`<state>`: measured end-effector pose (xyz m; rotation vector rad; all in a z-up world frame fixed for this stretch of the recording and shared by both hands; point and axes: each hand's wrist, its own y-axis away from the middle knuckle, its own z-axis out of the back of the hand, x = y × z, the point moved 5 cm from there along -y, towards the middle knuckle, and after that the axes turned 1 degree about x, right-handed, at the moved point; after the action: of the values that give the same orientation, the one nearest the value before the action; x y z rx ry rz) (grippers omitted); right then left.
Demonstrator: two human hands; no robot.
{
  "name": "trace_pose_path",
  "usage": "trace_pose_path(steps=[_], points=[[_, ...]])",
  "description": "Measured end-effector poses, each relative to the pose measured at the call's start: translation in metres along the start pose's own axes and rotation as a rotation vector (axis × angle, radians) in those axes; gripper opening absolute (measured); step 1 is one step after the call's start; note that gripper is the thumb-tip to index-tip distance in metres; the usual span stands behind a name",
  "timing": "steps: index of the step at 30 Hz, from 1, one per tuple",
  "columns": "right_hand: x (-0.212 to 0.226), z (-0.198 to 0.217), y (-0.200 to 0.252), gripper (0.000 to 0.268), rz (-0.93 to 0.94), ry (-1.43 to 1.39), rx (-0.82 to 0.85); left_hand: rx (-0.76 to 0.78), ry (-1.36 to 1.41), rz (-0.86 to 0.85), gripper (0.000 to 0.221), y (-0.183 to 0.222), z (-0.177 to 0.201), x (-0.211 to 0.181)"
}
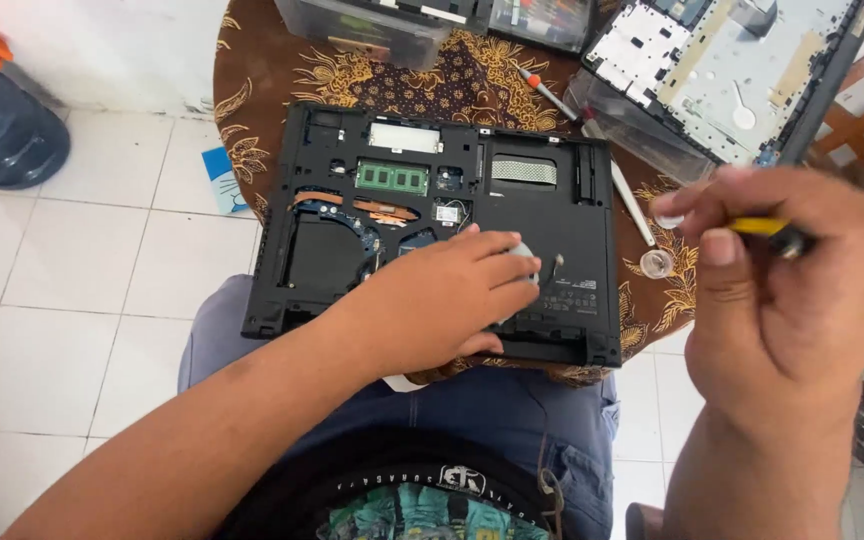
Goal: Removing a cooling fan from a laptop chassis using a screwdriver
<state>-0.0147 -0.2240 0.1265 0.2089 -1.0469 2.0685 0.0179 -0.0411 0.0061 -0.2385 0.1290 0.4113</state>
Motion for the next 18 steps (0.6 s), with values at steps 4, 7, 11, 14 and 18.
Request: trace_pose_path(steps=[4, 7, 11, 14, 18], points=[[0.005, 0.002, 0.020, 0.019, -0.102, 0.157, 0.044, -0.148, 0.083, -0.102, 0.035, 0.010, 0.001, -0.007], [0.025, -0.002, 0.016, 0.017, -0.207, 0.236, 0.054, -0.372, 0.201, -0.114, 0.037, 0.019, 0.017, -0.006], [0.041, -0.020, 0.005, 0.010, -0.246, 0.146, 0.140, -0.434, 0.435, 0.018, 0.029, 0.036, 0.036, -0.003], [0.056, -0.032, -0.003, 0.006, -0.212, 0.084, 0.166, -0.482, 0.565, 0.068, 0.033, 0.049, 0.057, -0.011], [0.066, -0.048, 0.001, 0.015, -0.413, -0.163, 0.262, -0.401, 0.724, 0.162, 0.048, 0.068, 0.065, -0.026]])
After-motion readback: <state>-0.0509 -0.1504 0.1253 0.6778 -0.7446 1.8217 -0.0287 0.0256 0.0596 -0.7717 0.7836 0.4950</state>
